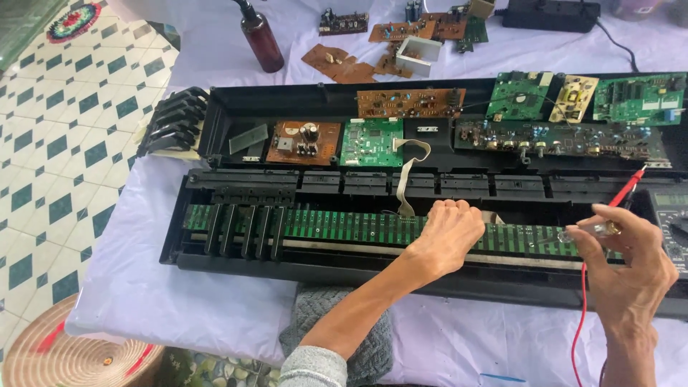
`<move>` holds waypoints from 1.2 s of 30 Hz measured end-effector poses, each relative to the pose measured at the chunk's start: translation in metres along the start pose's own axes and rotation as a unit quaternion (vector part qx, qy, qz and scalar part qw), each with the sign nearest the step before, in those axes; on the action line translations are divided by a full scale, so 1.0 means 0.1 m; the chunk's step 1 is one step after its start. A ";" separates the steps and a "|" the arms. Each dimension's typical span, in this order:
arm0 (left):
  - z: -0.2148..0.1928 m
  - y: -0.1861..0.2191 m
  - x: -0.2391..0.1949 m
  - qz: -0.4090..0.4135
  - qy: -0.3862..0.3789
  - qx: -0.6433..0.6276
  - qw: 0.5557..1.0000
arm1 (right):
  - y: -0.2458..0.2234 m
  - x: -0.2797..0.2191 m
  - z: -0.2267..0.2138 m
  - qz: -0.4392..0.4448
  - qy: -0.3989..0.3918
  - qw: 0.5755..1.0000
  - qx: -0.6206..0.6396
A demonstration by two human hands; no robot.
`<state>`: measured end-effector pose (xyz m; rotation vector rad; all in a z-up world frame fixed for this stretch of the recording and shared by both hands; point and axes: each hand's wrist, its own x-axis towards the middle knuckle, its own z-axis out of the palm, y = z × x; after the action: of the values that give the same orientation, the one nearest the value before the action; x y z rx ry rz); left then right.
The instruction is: The person uses a multimeter to test various points on the circuit boards of a disassembled electronic device. They hold the multimeter probes against different components and traces on the green PCBs while the device rests on a white cloth on the floor.
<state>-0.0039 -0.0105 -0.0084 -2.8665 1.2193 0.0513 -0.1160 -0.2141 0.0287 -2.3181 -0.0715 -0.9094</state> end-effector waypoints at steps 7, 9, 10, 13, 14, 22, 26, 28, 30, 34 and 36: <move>-0.02 0.00 -0.02 0.003 0.004 0.018 1.000 | 0.02 -0.02 0.04 0.001 0.024 0.996 0.091; -0.01 0.01 -0.03 0.004 0.008 0.023 1.000 | -0.02 -0.01 0.06 0.005 0.028 0.995 0.099; -0.02 0.00 -0.03 0.002 0.014 0.031 0.999 | -0.04 0.02 0.08 0.006 0.032 0.993 0.110; -0.01 0.01 -0.03 0.001 0.008 0.028 1.000 | -0.03 0.05 0.04 -0.040 -0.006 0.997 0.059; -0.03 0.01 -0.03 0.001 0.009 0.029 1.000 | -0.05 0.06 0.04 -0.040 -0.005 0.997 0.060; -0.06 0.01 -0.02 -0.002 0.006 0.019 1.000 | -0.05 0.03 0.09 -0.002 0.036 0.997 0.074; -0.09 0.01 -0.05 0.015 0.026 0.021 0.999 | -0.02 -0.02 0.03 0.017 0.059 0.994 0.095; -0.11 0.01 -0.06 0.001 0.031 0.053 0.998 | -0.04 0.02 -0.01 0.034 0.067 0.986 0.151; -0.09 0.02 -0.05 0.006 0.023 0.047 0.999 | -0.06 0.02 -0.04 0.036 0.064 0.986 0.147; -0.12 0.00 -0.06 0.005 0.014 0.053 0.999 | -0.02 0.03 -0.04 -0.001 0.050 0.988 0.146; -0.12 0.00 -0.08 0.009 0.018 0.048 0.999 | -0.04 0.03 -0.03 -0.001 0.054 0.989 0.138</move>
<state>-0.0096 -0.0052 0.0043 -2.7855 1.2184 -0.0563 -0.1163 -0.2127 0.0347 -2.0118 -0.1451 -0.9596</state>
